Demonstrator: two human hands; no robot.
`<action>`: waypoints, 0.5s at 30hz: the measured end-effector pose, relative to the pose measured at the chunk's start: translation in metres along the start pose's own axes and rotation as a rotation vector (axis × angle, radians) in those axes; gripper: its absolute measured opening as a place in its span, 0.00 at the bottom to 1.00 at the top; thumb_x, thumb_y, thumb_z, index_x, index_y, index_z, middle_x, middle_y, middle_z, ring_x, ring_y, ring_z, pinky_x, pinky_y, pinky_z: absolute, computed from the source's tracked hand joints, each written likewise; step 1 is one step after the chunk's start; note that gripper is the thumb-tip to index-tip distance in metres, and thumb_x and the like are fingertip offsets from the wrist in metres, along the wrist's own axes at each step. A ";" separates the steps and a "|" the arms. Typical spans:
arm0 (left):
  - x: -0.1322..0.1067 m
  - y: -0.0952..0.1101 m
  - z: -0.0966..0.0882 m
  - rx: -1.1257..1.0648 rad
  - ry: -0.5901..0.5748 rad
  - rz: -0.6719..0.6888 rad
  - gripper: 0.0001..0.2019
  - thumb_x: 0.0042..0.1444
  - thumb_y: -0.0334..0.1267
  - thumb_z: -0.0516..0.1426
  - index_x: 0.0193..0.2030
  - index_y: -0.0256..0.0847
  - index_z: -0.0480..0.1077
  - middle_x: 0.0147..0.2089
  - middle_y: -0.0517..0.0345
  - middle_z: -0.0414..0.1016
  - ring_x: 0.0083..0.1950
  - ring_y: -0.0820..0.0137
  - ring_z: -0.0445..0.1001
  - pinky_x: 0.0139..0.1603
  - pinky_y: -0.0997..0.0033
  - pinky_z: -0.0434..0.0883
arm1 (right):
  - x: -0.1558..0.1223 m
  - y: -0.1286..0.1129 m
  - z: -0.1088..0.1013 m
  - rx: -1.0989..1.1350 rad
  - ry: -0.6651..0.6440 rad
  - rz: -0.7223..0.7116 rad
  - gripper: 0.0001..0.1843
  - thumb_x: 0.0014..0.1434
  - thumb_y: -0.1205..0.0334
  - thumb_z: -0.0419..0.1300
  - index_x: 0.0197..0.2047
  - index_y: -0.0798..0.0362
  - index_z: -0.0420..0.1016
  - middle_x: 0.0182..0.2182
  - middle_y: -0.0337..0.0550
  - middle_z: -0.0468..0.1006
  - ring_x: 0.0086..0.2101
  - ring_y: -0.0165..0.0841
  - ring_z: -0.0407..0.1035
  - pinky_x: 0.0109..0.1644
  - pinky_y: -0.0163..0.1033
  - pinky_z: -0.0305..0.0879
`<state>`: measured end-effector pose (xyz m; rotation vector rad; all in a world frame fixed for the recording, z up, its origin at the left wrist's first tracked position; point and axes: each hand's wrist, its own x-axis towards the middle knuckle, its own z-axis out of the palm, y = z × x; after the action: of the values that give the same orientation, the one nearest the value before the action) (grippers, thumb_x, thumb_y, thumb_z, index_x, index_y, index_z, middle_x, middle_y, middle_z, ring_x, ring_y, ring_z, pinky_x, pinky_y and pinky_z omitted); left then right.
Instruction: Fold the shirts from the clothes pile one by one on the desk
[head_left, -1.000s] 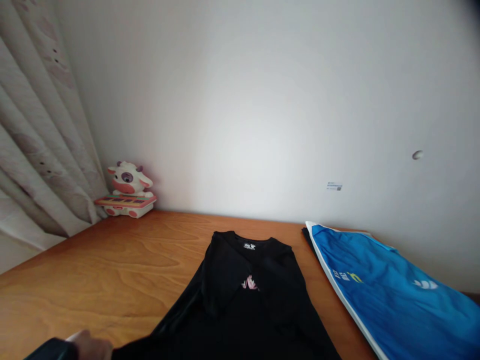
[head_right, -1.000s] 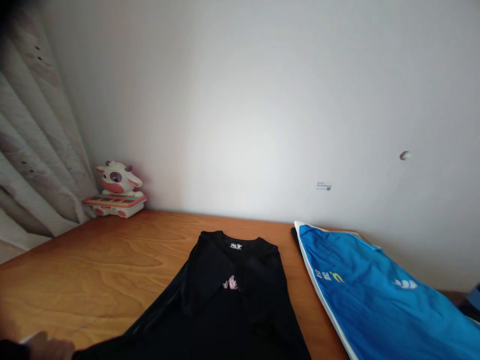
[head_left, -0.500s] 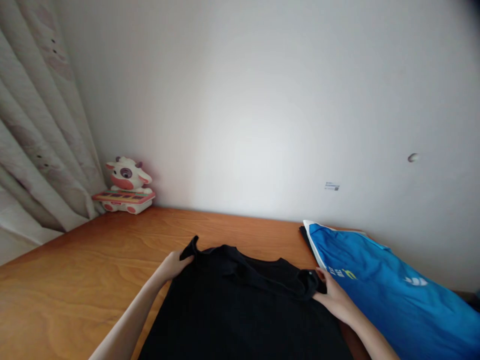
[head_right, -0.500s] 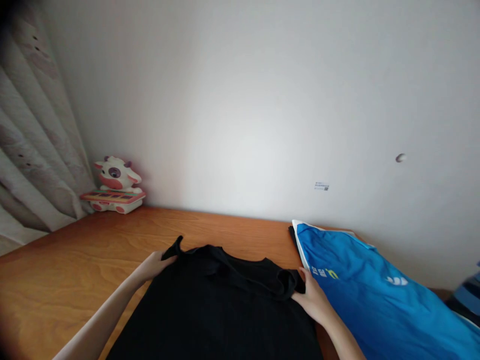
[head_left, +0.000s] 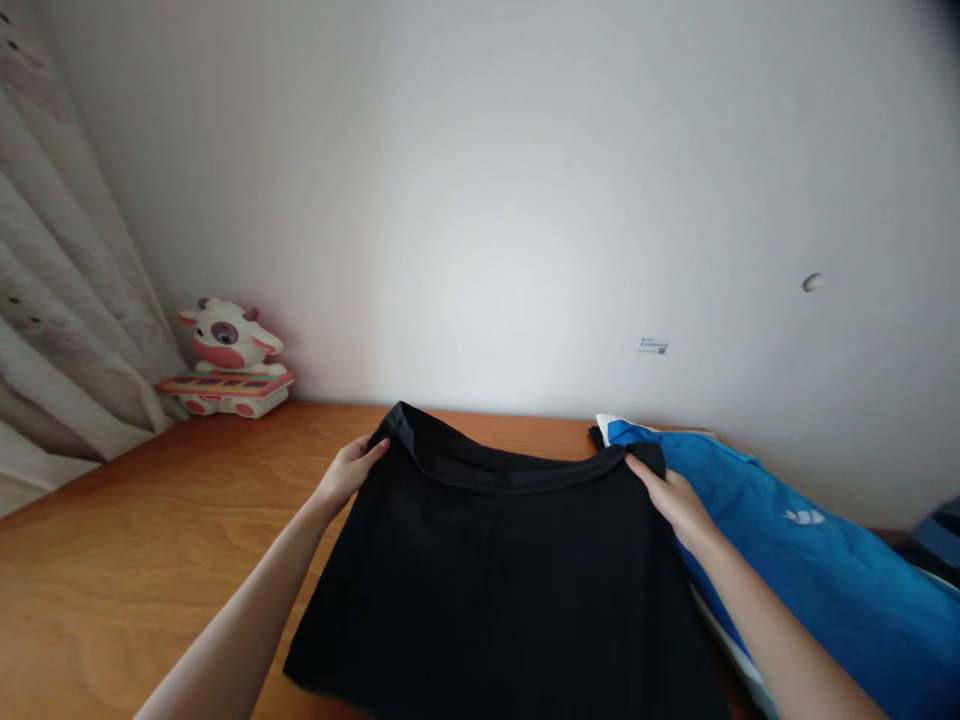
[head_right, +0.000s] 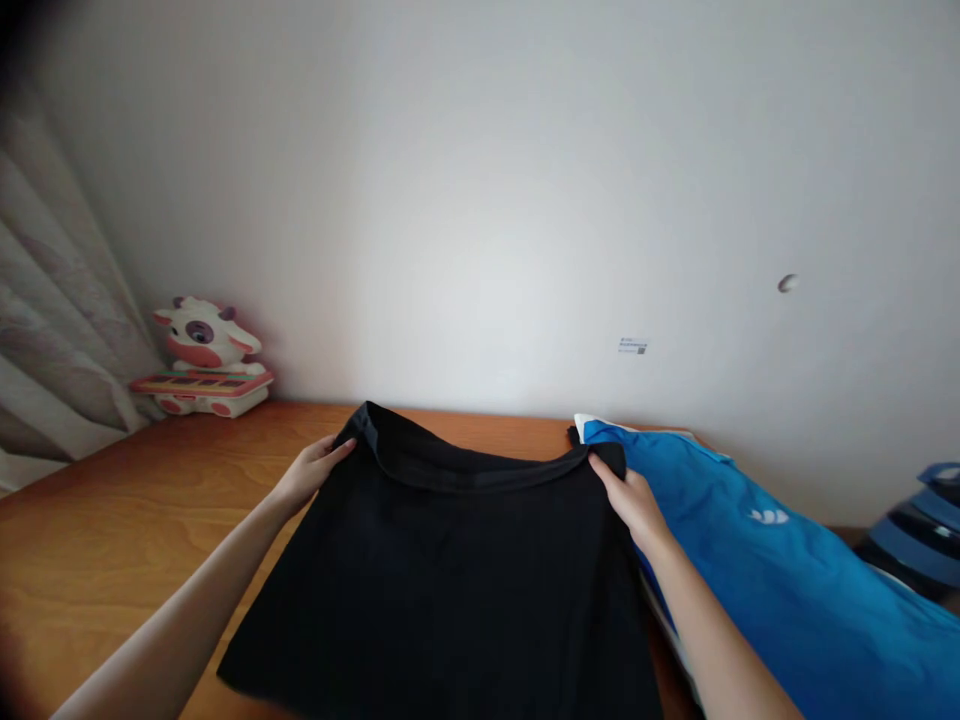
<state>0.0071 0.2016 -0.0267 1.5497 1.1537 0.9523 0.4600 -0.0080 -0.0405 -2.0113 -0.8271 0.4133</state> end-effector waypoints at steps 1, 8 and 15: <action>0.005 -0.001 0.007 0.096 0.055 -0.006 0.25 0.48 0.60 0.61 0.40 0.38 0.72 0.36 0.47 0.81 0.41 0.54 0.80 0.42 0.59 0.75 | 0.004 -0.004 0.001 -0.076 0.056 0.012 0.29 0.57 0.39 0.58 0.46 0.58 0.78 0.44 0.61 0.83 0.51 0.54 0.76 0.53 0.50 0.71; -0.046 -0.022 0.011 0.579 0.112 0.129 0.18 0.47 0.55 0.61 0.38 0.44 0.70 0.41 0.47 0.78 0.47 0.49 0.77 0.50 0.56 0.69 | -0.045 0.014 0.005 -0.575 0.094 -0.265 0.25 0.58 0.46 0.55 0.52 0.55 0.71 0.52 0.63 0.77 0.55 0.57 0.71 0.56 0.57 0.67; -0.161 -0.048 -0.031 0.453 0.047 -0.139 0.16 0.38 0.56 0.66 0.27 0.51 0.70 0.20 0.61 0.68 0.26 0.57 0.72 0.32 0.66 0.66 | -0.154 0.103 -0.036 -0.257 -0.180 -0.052 0.25 0.40 0.33 0.67 0.34 0.42 0.77 0.29 0.51 0.83 0.36 0.53 0.80 0.43 0.51 0.74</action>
<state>-0.0740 0.0584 -0.0727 1.7756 1.5670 0.6645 0.4100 -0.1761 -0.1114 -2.2054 -1.0878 0.4846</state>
